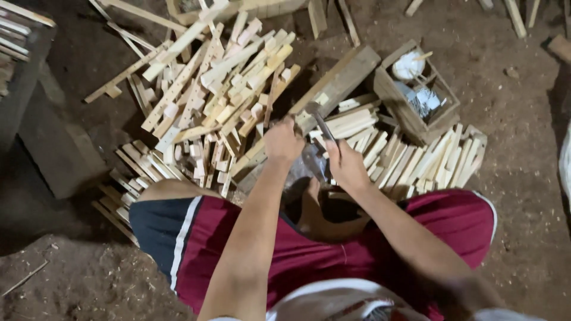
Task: The person sits on the floor and repeatedly picks up small wooden pieces, places them on a wooden block, and hammers nails into them. The person then places the finished pieces into a pile.
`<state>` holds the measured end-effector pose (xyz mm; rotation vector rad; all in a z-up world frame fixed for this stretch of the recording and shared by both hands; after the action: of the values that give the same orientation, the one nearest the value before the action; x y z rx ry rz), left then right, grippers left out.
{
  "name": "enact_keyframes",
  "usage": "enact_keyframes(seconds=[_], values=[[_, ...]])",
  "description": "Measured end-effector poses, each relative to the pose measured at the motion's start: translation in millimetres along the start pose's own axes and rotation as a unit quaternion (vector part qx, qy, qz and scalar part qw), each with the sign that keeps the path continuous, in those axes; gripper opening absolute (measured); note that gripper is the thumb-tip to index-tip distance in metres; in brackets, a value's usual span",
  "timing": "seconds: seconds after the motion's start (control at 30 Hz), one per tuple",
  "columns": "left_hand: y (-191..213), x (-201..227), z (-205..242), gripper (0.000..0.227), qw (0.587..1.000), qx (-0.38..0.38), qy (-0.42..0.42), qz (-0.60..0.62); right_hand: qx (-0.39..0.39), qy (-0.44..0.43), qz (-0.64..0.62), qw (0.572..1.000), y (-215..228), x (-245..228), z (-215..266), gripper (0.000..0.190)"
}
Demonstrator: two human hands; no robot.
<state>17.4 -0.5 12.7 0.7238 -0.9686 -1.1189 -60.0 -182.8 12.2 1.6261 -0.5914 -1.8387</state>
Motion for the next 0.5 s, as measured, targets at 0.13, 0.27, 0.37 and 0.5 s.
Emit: enact_keyframes(seconds=[0.13, 0.27, 0.37, 0.5], values=[[-3.2, -0.5, 2.9, 0.026, 1.0, 0.017, 0.006, 0.015, 0.038, -0.002, -0.018, 0.999, 18.5, -18.9, 16.6, 0.048], [-6.2, -2.7, -5.2, 0.028, 0.999, 0.029, -0.006, 0.033, 0.06, 0.013, -0.036, 0.997, 20.3, -18.0, 14.9, 0.044], [-15.8, -3.5, -1.3, 0.034, 0.999, 0.02, 0.017, 0.038, 0.057, 0.025, -0.041, 0.997, 21.8, -31.5, 24.1, 0.042], [11.9, 10.8, 17.9, 0.03, 0.997, 0.046, 0.047, 0.036, 0.004, 0.03, 0.001, 1.0, 1.5, -15.0, 9.2, 0.051]])
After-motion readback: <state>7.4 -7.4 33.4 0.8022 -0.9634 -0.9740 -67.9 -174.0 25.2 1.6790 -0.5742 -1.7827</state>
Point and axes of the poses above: each hand's wrist, its own z-axis away from the middle knuckle, its own y-axis out of the back of the hand, x = y × z, the point moved 1 cm from there along -z, towards the middle knuckle, and after that the axes turned 6 degrees about y, right-handed, at the moved point
